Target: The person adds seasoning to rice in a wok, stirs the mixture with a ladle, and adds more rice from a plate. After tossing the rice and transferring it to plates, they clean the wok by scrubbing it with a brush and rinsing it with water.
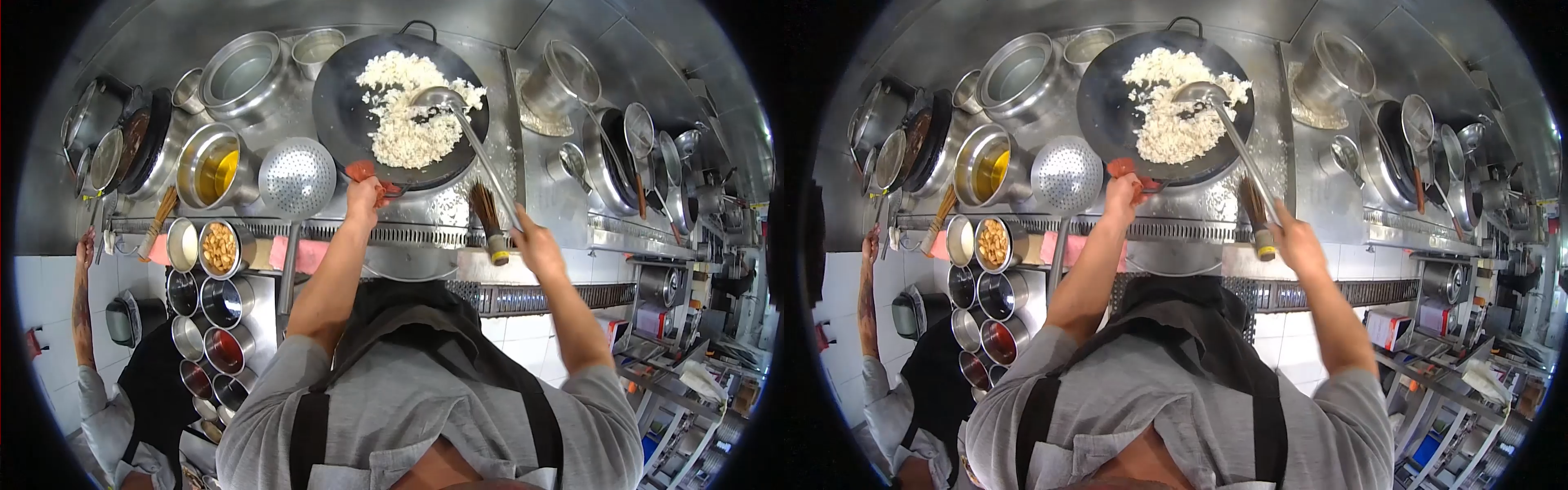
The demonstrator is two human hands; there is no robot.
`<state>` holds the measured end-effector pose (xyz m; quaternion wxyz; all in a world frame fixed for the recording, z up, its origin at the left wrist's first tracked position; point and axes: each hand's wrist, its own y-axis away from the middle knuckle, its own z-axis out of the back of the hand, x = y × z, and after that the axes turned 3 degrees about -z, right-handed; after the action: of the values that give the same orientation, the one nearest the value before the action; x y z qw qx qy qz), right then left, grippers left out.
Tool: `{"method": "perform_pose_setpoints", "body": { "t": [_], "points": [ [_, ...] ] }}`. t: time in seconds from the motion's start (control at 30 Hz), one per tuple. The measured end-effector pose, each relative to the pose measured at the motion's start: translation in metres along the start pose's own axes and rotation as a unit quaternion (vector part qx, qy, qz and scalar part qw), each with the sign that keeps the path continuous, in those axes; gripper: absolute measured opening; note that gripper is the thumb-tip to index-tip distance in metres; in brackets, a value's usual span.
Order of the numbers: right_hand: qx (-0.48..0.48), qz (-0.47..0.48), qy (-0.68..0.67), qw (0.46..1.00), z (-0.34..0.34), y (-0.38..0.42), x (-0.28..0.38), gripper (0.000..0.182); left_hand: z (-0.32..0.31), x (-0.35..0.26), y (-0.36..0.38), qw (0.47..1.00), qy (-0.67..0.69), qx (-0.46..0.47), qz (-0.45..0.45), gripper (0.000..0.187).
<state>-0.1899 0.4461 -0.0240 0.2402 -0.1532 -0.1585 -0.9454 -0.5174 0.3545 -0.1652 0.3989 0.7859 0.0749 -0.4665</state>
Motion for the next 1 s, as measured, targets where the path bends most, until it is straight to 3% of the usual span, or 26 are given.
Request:
{"method": "perform_pose_setpoints", "body": {
  "t": [0.07,0.13,0.17,0.27,0.3,0.37,0.4,0.43,0.47,0.53,0.6,0.67,0.73,0.8,0.83,0.9,0.93,0.97,1.0],
  "points": [
    [0.025,0.026,0.030,0.999,0.058,0.061,-0.013,0.051,-0.006,-0.022,0.074,0.993,0.118,-0.002,-0.008,0.010],
    [0.038,0.145,-0.037,0.988,0.088,0.110,-0.058,0.050,-0.009,-0.043,0.149,0.993,0.119,0.010,0.023,0.010],
    [0.042,0.153,-0.039,0.987,0.094,0.103,-0.056,0.050,-0.009,-0.046,0.167,0.991,0.116,0.024,0.056,0.011],
    [0.225,-0.036,-0.093,0.969,0.099,0.067,-0.014,0.048,-0.022,-0.038,0.103,0.987,0.158,0.009,0.017,0.007],
    [0.191,-0.014,-0.085,0.978,0.070,0.037,-0.019,0.047,-0.030,-0.035,0.081,0.992,0.124,0.029,0.011,0.019],
    [0.051,0.116,-0.076,0.989,0.008,-0.018,-0.029,0.047,-0.011,0.012,0.061,0.990,0.127,0.052,-0.025,0.022],
    [0.044,0.066,-0.024,0.997,-0.012,-0.031,-0.020,0.045,-0.006,0.027,0.063,0.987,0.129,0.072,-0.057,0.026],
    [0.021,0.085,-0.020,0.996,-0.009,-0.026,-0.013,0.049,-0.004,0.038,0.087,0.993,0.117,-0.008,0.029,0.007],
    [-0.001,0.104,-0.021,0.994,-0.006,-0.012,-0.005,0.054,-0.001,0.050,0.119,0.989,0.138,-0.047,0.006,0.013],
    [-0.001,0.137,-0.063,0.989,0.014,0.023,-0.018,0.052,0.001,0.043,0.172,0.991,0.081,-0.088,0.066,0.024],
    [0.078,0.066,-0.087,0.991,0.058,0.061,-0.019,0.051,-0.007,0.018,0.176,0.989,0.144,-0.026,-0.012,0.023],
    [0.130,0.030,-0.090,0.987,0.081,0.083,-0.025,0.049,-0.033,-0.037,0.158,0.983,0.177,-0.053,0.003,0.012],
    [0.141,0.031,-0.093,0.985,0.077,0.077,-0.032,0.050,-0.036,-0.039,0.108,0.991,0.133,0.000,0.006,0.007],
    [0.071,0.116,-0.045,0.990,0.049,0.043,-0.040,0.045,-0.026,-0.010,0.065,0.994,0.112,0.002,0.004,0.009],
    [0.056,0.103,-0.029,0.993,0.028,0.025,-0.042,0.045,-0.029,0.002,0.055,0.996,0.094,0.003,0.003,0.010],
    [0.001,0.120,-0.037,0.992,0.001,0.010,-0.040,0.046,-0.020,0.031,0.092,0.988,0.129,0.056,-0.067,0.018],
    [-0.021,0.132,-0.029,0.991,0.007,0.023,-0.037,0.047,-0.032,0.010,0.134,0.996,0.083,-0.034,-0.029,0.028],
    [-0.010,0.119,-0.049,0.992,0.021,0.041,-0.035,0.047,0.008,0.066,0.103,0.998,0.057,-0.027,0.025,0.038],
    [0.009,0.106,-0.065,0.992,0.038,0.057,-0.036,0.047,-0.015,0.017,0.153,0.995,0.074,-0.058,0.015,0.031]
  ]
}}
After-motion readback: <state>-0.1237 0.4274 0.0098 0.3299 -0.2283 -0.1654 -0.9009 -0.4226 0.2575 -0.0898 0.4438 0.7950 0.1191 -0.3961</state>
